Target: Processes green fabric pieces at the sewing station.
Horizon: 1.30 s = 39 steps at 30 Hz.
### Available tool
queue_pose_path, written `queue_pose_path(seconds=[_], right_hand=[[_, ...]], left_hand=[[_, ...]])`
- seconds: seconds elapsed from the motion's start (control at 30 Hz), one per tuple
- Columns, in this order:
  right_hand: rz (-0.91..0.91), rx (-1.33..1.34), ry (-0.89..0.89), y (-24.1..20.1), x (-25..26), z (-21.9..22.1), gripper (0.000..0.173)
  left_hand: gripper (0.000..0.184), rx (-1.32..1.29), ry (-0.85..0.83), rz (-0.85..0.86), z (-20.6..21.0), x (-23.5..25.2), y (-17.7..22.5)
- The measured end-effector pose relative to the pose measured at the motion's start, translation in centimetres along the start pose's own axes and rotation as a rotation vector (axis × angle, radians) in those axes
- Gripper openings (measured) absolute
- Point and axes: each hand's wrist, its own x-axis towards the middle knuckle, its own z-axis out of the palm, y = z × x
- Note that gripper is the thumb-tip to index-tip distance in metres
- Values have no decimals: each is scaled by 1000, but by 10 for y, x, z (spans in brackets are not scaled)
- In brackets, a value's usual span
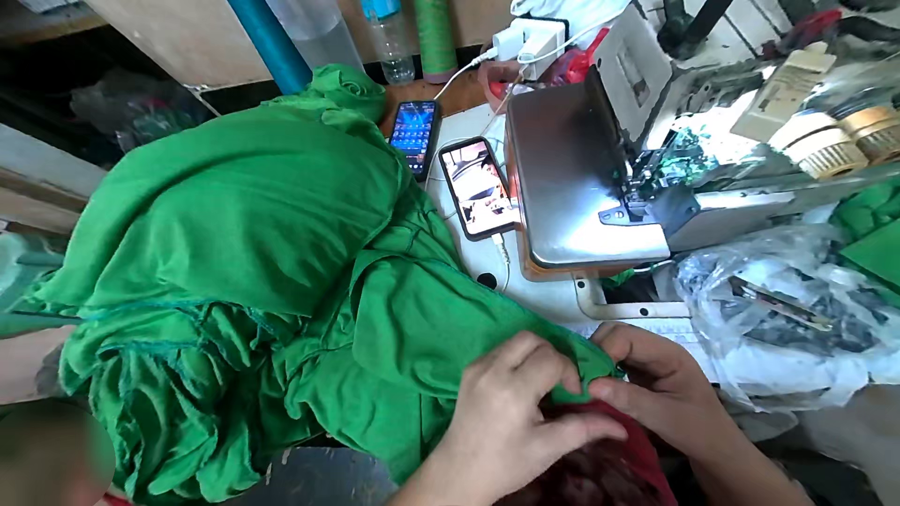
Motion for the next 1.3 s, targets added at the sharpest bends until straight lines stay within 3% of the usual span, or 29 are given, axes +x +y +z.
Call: queue_pose_path(seconds=[0.1,0.17,0.27,0.37,0.53,0.63,0.8,0.9,1.13,1.3], right_hand=[[-27,-52,36,-1,1,1,16],[-34,-102,85,-5,2,-1,15],[-80,-262,95,-11,5,-5,25],[-213,-445,32,-13,6,-7,19],[-258,-544,57,-20,6,-10,20],[-212,-486,117,-21,7,-17,18],[-116,-304,224,-22,12,-26,10],[-55,-171,282,-17,12,-33,16],[75,-144,300,-4,17,-47,30],[187,-154,410,-10,39,-53,34]], left_hand=[[20,-100,-8,-61,6,-7,-5],[19,-213,12,-90,-2,-6,-5],[23,-283,-13,-103,-12,-5,2],[21,-128,-33,-12,-14,-2,5],[15,336,238,20,-17,7,-9],[11,251,275,33,-19,19,-13],[20,-37,194,134,-7,58,6],[18,104,165,180,2,91,3],[14,557,-195,-149,16,152,4],[24,646,-245,-213,24,183,8]])
